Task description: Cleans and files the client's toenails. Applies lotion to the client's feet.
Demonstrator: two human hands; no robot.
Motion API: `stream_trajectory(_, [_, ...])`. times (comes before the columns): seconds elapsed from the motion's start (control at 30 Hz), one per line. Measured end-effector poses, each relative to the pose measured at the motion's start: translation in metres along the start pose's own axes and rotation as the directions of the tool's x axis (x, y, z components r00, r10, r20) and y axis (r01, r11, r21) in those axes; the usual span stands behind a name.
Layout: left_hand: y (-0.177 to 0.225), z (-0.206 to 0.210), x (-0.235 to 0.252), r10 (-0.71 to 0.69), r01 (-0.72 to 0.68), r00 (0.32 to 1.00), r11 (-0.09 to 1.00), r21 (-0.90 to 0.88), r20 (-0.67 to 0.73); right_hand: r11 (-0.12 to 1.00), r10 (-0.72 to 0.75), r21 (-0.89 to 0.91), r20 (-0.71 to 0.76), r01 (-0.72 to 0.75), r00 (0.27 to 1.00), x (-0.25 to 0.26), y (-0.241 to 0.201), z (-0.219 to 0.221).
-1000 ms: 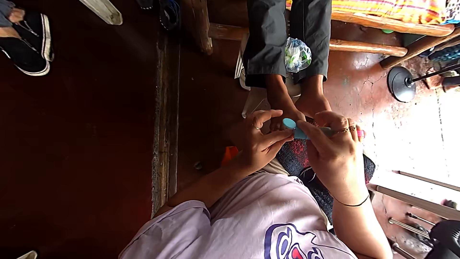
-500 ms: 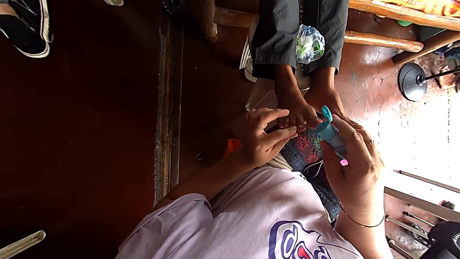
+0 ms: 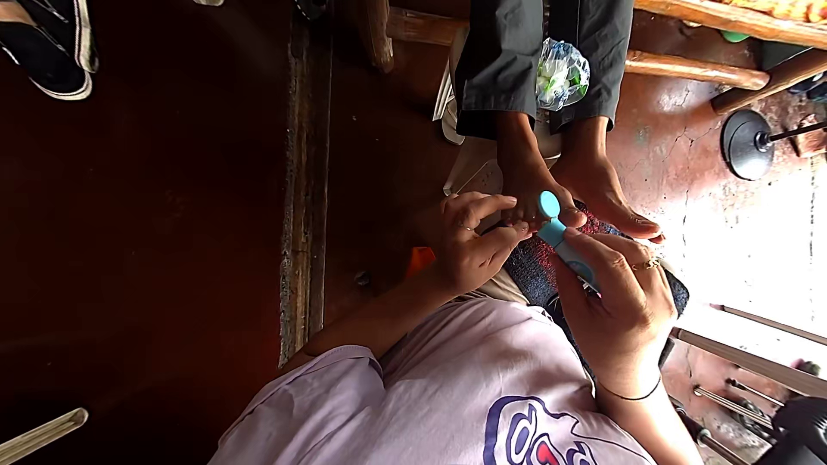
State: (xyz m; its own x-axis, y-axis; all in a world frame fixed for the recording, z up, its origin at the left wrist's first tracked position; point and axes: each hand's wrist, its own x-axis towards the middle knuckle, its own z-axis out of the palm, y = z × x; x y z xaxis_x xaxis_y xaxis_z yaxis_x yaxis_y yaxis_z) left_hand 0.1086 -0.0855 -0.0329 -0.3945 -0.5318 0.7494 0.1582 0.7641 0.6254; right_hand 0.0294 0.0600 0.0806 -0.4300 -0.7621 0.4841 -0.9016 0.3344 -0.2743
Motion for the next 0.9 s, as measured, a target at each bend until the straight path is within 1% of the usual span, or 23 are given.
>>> stream_trajectory(0.1, [-0.003,-0.001,0.001,-0.066,0.064,0.996,0.997,0.038,0.056,0.999,-0.029,-0.019,0.039,0.03,0.999,-0.001,-0.003,0.008])
stream_trajectory(0.17, [-0.004,-0.001,0.0,-0.04,0.04,0.998,0.999,0.009,0.054,0.999,-0.026,-0.023,0.049,0.027,0.998,-0.002,-0.003,0.01])
stream_trajectory(0.23, [-0.003,-0.001,-0.002,-0.012,0.012,1.0,1.0,-0.014,-0.001,1.0,-0.003,-0.004,0.0,0.003,1.0,-0.001,-0.002,0.008])
stream_trajectory(0.27, [-0.003,-0.002,-0.003,-0.023,0.022,1.0,1.0,-0.017,-0.013,1.0,0.01,0.013,-0.032,-0.01,0.999,-0.001,-0.001,0.006])
stream_trajectory(0.33, [-0.004,-0.002,-0.001,-0.06,0.06,0.998,0.998,0.015,0.029,0.999,0.034,0.038,-0.078,-0.031,0.996,-0.001,0.003,0.002])
stream_trajectory(0.4, [-0.006,-0.001,-0.003,-0.047,0.047,0.998,0.999,0.007,0.048,0.998,0.05,0.043,-0.085,-0.046,0.995,-0.003,0.007,0.0])
stream_trajectory(0.47, [-0.007,-0.001,-0.005,0.002,-0.002,1.0,1.0,-0.014,0.013,0.997,0.055,0.061,-0.09,-0.05,0.994,-0.006,0.009,0.0])
stream_trajectory(0.5, [-0.007,0.0,-0.006,0.001,-0.001,1.0,1.0,-0.027,-0.002,0.996,0.055,0.07,-0.09,-0.049,0.994,-0.008,0.009,0.0])
stream_trajectory(0.63, [-0.009,0.001,-0.008,-0.073,0.072,0.997,0.997,0.014,0.041,0.996,0.046,0.083,-0.097,-0.038,0.994,-0.013,0.007,0.004])
stream_trajectory(0.7, [-0.01,0.001,-0.01,-0.068,0.068,0.998,0.998,0.018,0.006,0.994,0.038,0.102,-0.107,-0.027,0.993,-0.014,0.008,0.007])
stream_trajectory(0.77, [-0.01,0.001,-0.011,-0.114,0.114,0.993,0.993,0.01,0.001,0.992,0.046,0.126,-0.123,-0.03,0.991,-0.016,0.009,0.007])
stream_trajectory(0.83, [-0.012,-0.001,-0.01,-0.177,0.178,0.983,0.984,-0.006,0.051,0.986,0.063,0.163,-0.136,-0.041,0.989,-0.017,0.011,0.007])
stream_trajectory(0.9, [-0.013,-0.001,-0.011,-0.163,0.165,0.985,0.985,-0.048,0.047,0.981,0.082,0.185,-0.135,-0.056,0.987,-0.02,0.013,0.007])
